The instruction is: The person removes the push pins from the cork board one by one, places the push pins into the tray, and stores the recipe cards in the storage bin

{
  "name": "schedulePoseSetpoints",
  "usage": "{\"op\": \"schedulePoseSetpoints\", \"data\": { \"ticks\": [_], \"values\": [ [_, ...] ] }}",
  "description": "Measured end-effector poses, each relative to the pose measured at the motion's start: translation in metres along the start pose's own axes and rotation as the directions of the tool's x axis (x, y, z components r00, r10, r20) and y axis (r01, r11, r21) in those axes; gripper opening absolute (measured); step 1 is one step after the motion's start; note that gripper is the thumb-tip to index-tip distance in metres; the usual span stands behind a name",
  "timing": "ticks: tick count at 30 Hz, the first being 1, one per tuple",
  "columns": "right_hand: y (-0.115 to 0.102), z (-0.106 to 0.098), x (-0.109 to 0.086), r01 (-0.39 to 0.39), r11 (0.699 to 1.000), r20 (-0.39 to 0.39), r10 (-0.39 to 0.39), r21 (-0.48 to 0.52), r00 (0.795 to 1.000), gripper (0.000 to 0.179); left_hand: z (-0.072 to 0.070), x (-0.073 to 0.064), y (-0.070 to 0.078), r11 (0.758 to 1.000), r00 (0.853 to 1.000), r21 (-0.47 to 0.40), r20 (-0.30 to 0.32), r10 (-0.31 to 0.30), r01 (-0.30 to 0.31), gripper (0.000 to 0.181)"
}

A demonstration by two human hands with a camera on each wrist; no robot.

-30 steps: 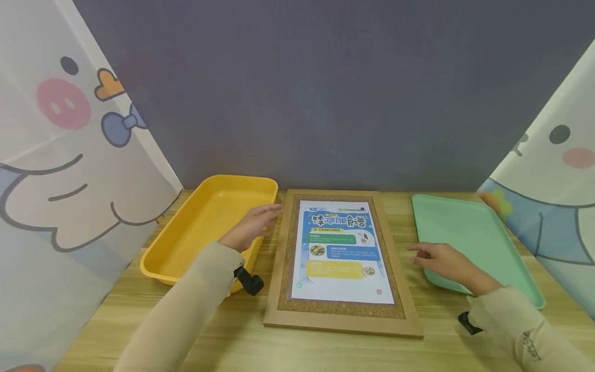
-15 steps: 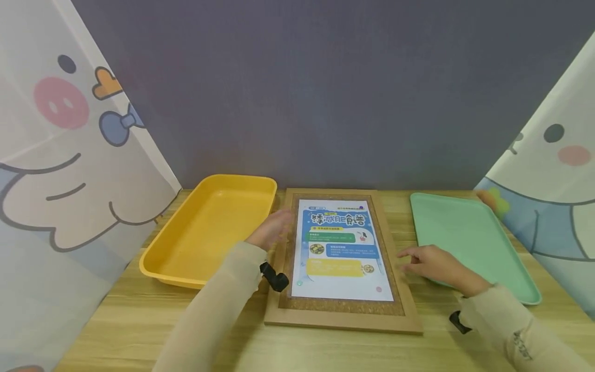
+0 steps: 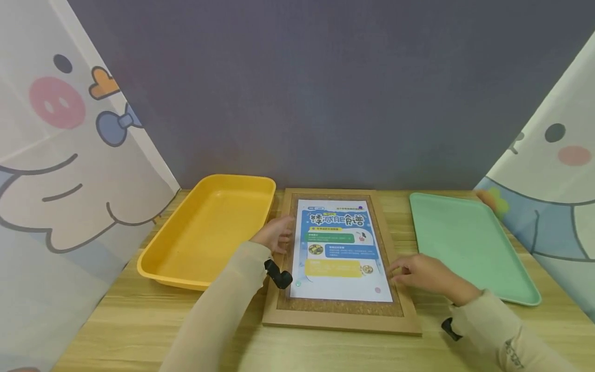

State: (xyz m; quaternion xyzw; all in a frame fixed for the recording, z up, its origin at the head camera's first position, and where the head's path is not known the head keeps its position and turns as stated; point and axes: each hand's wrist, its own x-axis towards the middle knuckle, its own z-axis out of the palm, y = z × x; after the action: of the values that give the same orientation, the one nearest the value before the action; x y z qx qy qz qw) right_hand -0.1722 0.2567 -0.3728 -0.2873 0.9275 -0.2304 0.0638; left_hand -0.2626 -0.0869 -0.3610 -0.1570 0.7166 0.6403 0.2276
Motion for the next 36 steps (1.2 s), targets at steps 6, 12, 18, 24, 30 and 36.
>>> {"op": "schedulePoseSetpoints", "data": {
  "ticks": [6, 12, 18, 24, 30, 36],
  "values": [
    [0.000, 0.007, 0.005, 0.007, 1.000, 0.047, -0.006, -0.016, 0.999, 0.014, 0.003, 0.003, 0.002, 0.999, 0.999, -0.035, -0.018, -0.031, 0.030, 0.063],
    [0.001, 0.009, 0.007, 0.022, 1.000, 0.088, -0.020, -0.020, 0.996, 0.013, 0.007, 0.003, 0.002, 0.999, 0.999, -0.037, -0.015, -0.033, 0.032, 0.061],
    [0.002, 0.011, 0.009, 0.021, 1.000, 0.099, -0.021, 0.000, 0.995, 0.010, 0.006, 0.006, 0.002, 0.999, 0.996, 0.019, -0.072, -0.049, 0.050, 0.049],
    [0.002, 0.012, 0.010, 0.017, 1.000, 0.110, -0.018, 0.013, 0.994, 0.009, 0.007, 0.020, -0.004, 0.989, 0.992, 0.130, -0.114, -0.051, 0.066, 0.031],
    [0.001, 0.011, 0.011, 0.009, 1.000, 0.116, -0.012, 0.021, 0.993, 0.008, 0.005, 0.029, -0.008, 0.979, 0.992, 0.203, -0.128, 0.001, 0.025, 0.035],
    [0.001, 0.010, 0.011, 0.041, 0.999, 0.110, -0.041, 0.002, 0.993, 0.006, 0.001, 0.037, -0.006, 0.971, 0.998, 0.239, -0.061, 0.031, -0.016, 0.070]
  ]
}}
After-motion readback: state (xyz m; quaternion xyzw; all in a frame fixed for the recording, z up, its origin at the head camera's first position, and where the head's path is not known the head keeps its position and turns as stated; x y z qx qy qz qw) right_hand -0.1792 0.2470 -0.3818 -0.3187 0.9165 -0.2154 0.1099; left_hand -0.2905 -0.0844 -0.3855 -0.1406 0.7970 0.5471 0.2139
